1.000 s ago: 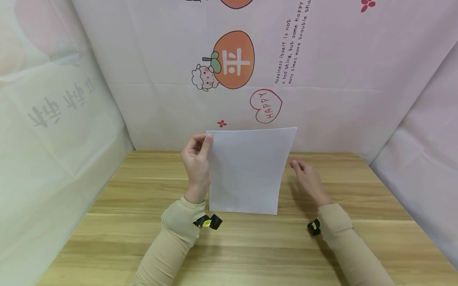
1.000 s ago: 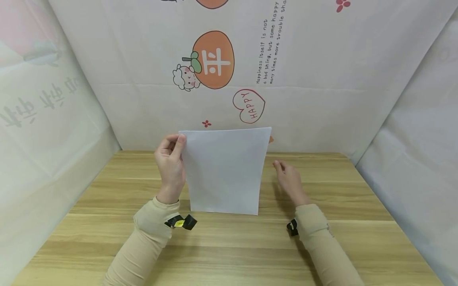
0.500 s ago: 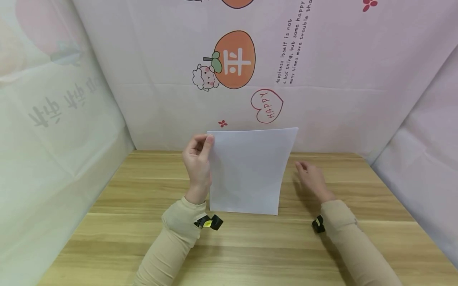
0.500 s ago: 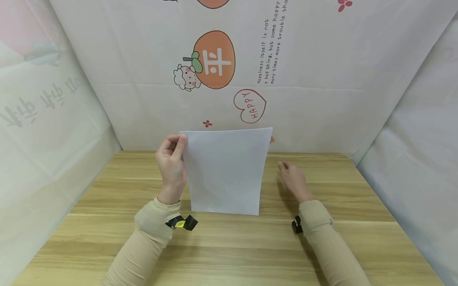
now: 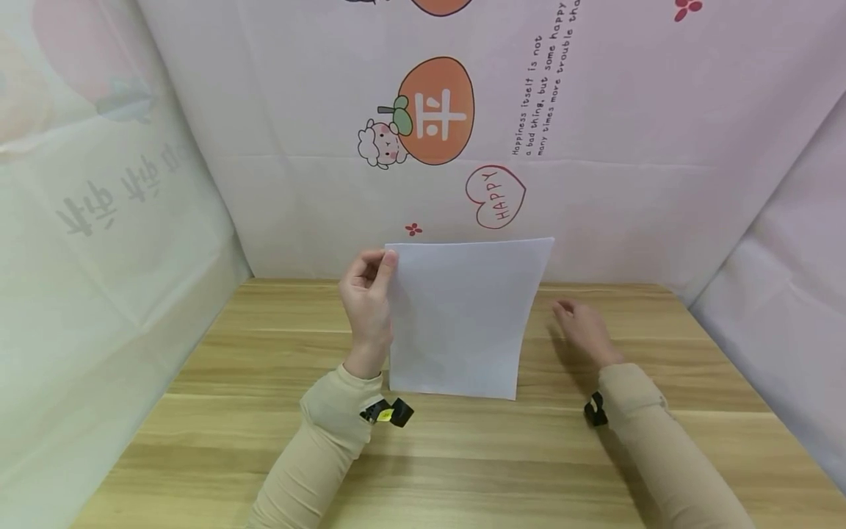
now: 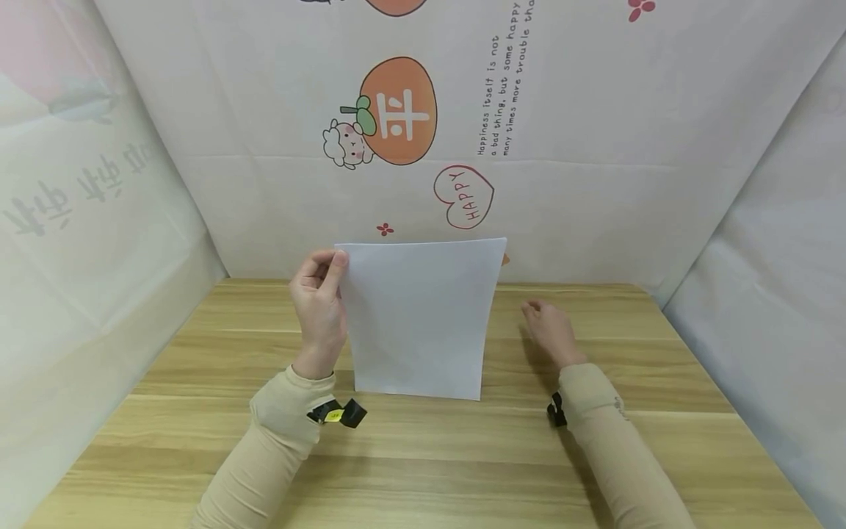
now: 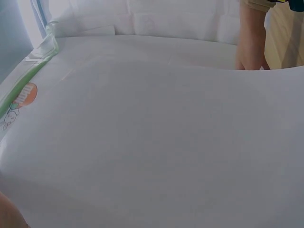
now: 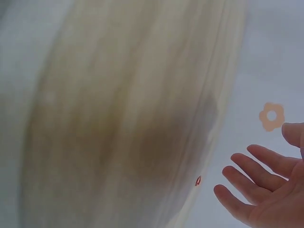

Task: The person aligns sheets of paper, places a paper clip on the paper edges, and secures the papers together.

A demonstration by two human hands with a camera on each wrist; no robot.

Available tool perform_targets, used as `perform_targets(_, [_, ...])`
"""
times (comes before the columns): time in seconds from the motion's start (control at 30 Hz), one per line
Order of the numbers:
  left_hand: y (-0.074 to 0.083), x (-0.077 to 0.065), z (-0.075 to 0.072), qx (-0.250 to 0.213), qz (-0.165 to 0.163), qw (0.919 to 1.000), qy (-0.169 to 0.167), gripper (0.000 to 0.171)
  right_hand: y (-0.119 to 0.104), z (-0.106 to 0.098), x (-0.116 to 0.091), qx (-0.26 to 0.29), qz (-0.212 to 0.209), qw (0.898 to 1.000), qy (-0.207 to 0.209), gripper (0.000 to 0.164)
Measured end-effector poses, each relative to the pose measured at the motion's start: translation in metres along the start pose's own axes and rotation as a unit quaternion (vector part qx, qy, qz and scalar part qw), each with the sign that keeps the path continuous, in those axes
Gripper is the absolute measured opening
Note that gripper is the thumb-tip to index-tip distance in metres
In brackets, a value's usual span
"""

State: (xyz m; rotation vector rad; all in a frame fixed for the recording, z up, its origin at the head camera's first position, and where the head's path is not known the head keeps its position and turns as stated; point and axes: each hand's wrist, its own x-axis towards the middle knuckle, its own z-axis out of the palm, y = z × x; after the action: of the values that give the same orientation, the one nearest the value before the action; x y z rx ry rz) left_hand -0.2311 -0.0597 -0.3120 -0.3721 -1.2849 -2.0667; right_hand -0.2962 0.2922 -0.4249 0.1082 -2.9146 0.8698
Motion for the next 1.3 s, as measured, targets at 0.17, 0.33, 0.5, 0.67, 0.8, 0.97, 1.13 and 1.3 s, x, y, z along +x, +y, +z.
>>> perform_targets(0.17, [0.000, 0.000, -0.001, -0.006, 0.000, 1.0000, 0.004, 0.008, 0.004, 0.000, 0.004, -0.004, 0.002, 1.000, -0.009, 0.060])
perform_targets(0.33, [0.000, 0.001, -0.001, -0.008, 0.002, 1.0000, 0.005, 0.009, 0.010, -0.001, 0.009, -0.011, 0.009, 1.000, -0.018, 0.062])
perform_targets(0.5, [0.000, 0.001, -0.001, -0.011, -0.001, 0.9999, 0.008, 0.013, 0.015, -0.003, 0.013, -0.012, 0.018, 0.999, -0.032, 0.063])
perform_targets(0.67, [0.000, 0.001, -0.002, -0.011, 0.002, 0.9999, 0.009, 0.012, 0.018, -0.003, 0.015, -0.018, 0.017, 0.999, -0.037, 0.063])
perform_targets(0.8, [-0.001, 0.001, -0.002, -0.012, 0.001, 0.9999, 0.010, 0.010, 0.018, -0.002, 0.017, -0.026, 0.017, 0.999, -0.036, 0.060])
perform_targets(0.97, [-0.001, 0.001, -0.002, -0.016, -0.003, 0.9998, 0.011, 0.012, 0.019, 0.000, 0.019, -0.037, 0.018, 0.998, -0.039, 0.054])
perform_targets(1.13, [-0.001, 0.002, -0.002, -0.016, -0.002, 0.9998, 0.008, 0.010, 0.021, -0.001, 0.021, -0.041, 0.028, 0.997, -0.054, 0.050])
perform_targets(1.3, [-0.002, 0.002, -0.002, -0.016, -0.002, 0.9999, 0.006, 0.005, 0.025, -0.001, 0.024, -0.057, 0.026, 0.997, -0.052, 0.047])
